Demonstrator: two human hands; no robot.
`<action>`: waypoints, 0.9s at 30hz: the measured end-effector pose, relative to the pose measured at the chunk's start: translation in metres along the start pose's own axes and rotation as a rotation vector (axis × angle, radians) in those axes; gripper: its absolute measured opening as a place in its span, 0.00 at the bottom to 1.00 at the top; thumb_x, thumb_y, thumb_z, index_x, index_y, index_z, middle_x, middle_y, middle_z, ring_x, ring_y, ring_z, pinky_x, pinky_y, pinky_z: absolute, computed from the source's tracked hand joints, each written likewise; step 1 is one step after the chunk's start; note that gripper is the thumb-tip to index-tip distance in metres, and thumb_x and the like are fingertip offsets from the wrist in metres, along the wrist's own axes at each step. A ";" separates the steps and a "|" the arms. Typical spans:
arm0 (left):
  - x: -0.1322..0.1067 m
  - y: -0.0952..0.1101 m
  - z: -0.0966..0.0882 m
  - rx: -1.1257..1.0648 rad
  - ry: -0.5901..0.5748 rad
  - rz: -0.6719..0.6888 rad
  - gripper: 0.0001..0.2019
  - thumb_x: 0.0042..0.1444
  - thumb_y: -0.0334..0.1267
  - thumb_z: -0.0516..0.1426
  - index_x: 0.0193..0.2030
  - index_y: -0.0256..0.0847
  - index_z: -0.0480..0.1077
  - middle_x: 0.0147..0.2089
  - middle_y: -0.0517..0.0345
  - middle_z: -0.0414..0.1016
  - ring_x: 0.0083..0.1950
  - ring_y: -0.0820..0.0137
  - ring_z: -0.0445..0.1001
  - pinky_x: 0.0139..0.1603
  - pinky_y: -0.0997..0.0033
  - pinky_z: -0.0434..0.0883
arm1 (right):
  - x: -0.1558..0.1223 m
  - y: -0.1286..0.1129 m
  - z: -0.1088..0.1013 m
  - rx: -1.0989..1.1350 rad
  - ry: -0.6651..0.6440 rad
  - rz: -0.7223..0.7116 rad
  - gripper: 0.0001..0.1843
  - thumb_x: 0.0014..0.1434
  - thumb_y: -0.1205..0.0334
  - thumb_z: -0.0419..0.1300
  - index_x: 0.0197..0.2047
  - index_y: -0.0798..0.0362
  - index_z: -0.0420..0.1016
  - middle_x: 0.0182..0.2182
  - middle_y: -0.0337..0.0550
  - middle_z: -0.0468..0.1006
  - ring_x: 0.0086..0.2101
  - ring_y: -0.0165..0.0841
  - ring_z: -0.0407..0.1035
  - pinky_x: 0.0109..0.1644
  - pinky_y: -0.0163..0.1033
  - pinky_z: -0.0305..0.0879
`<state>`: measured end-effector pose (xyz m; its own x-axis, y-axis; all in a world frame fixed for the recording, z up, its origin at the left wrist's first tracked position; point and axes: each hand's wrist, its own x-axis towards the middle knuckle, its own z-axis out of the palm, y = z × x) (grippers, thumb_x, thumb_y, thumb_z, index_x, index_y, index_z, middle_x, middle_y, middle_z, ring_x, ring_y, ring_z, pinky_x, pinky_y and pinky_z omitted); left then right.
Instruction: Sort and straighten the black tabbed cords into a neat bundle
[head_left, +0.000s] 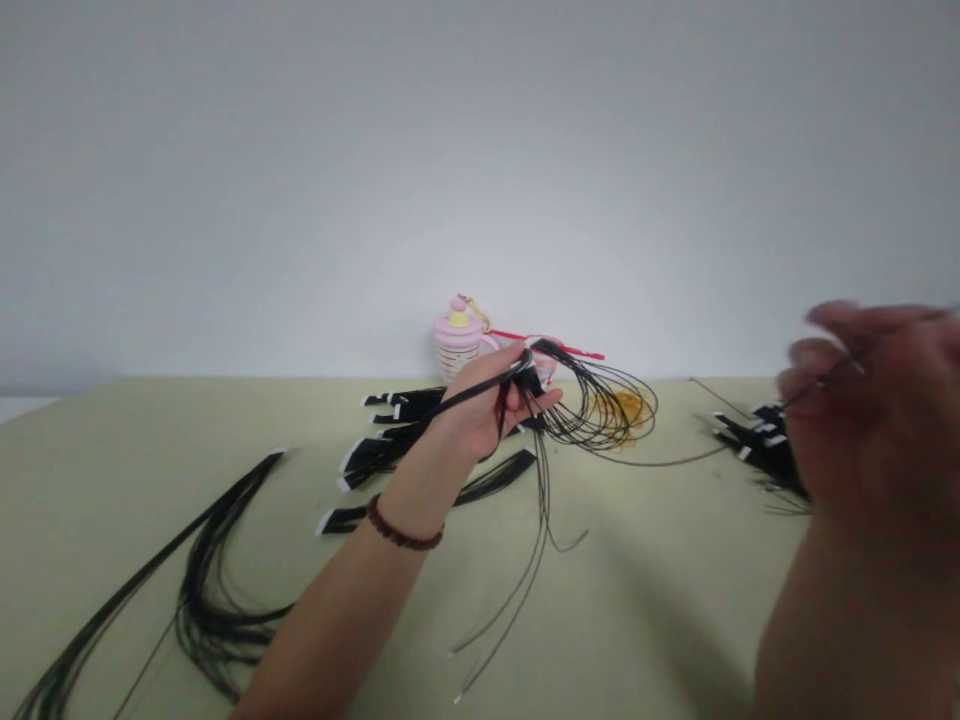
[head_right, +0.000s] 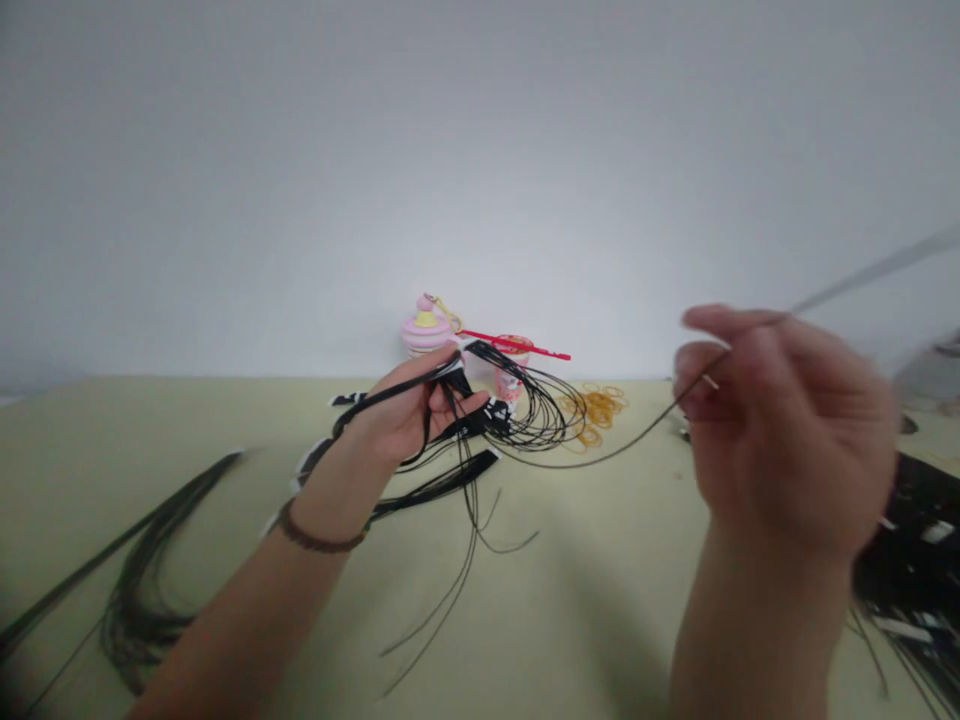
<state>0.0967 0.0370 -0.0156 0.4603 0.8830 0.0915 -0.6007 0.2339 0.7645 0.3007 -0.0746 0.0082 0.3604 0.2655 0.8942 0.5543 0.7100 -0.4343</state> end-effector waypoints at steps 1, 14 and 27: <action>0.000 -0.001 -0.001 0.013 -0.028 0.009 0.06 0.54 0.33 0.58 0.28 0.35 0.69 0.18 0.65 0.70 0.13 0.84 0.61 0.34 0.66 0.78 | -0.004 -0.001 0.014 0.015 0.054 0.006 0.05 0.54 0.66 0.61 0.34 0.48 0.79 0.25 0.40 0.75 0.20 0.24 0.64 0.19 0.33 0.55; -0.006 -0.003 0.010 0.139 0.028 0.057 0.09 0.51 0.40 0.60 0.28 0.37 0.66 0.22 0.67 0.67 0.12 0.88 0.56 0.19 0.85 0.68 | -0.041 -0.001 0.071 -0.399 -0.375 -0.032 0.07 0.54 0.65 0.58 0.25 0.56 0.72 0.15 0.35 0.72 0.15 0.22 0.62 0.20 0.29 0.56; -0.013 -0.010 0.018 0.394 0.020 0.316 0.11 0.55 0.40 0.56 0.25 0.37 0.69 0.23 0.64 0.67 0.17 0.85 0.58 0.12 0.87 0.55 | -0.041 0.000 0.069 -0.388 -0.360 0.020 0.06 0.53 0.66 0.59 0.25 0.56 0.73 0.15 0.35 0.71 0.15 0.22 0.62 0.20 0.29 0.55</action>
<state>0.1084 0.0156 -0.0127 0.2810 0.8943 0.3482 -0.4145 -0.2141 0.8845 0.2344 -0.0410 -0.0204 0.1312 0.5317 0.8367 0.8117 0.4270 -0.3986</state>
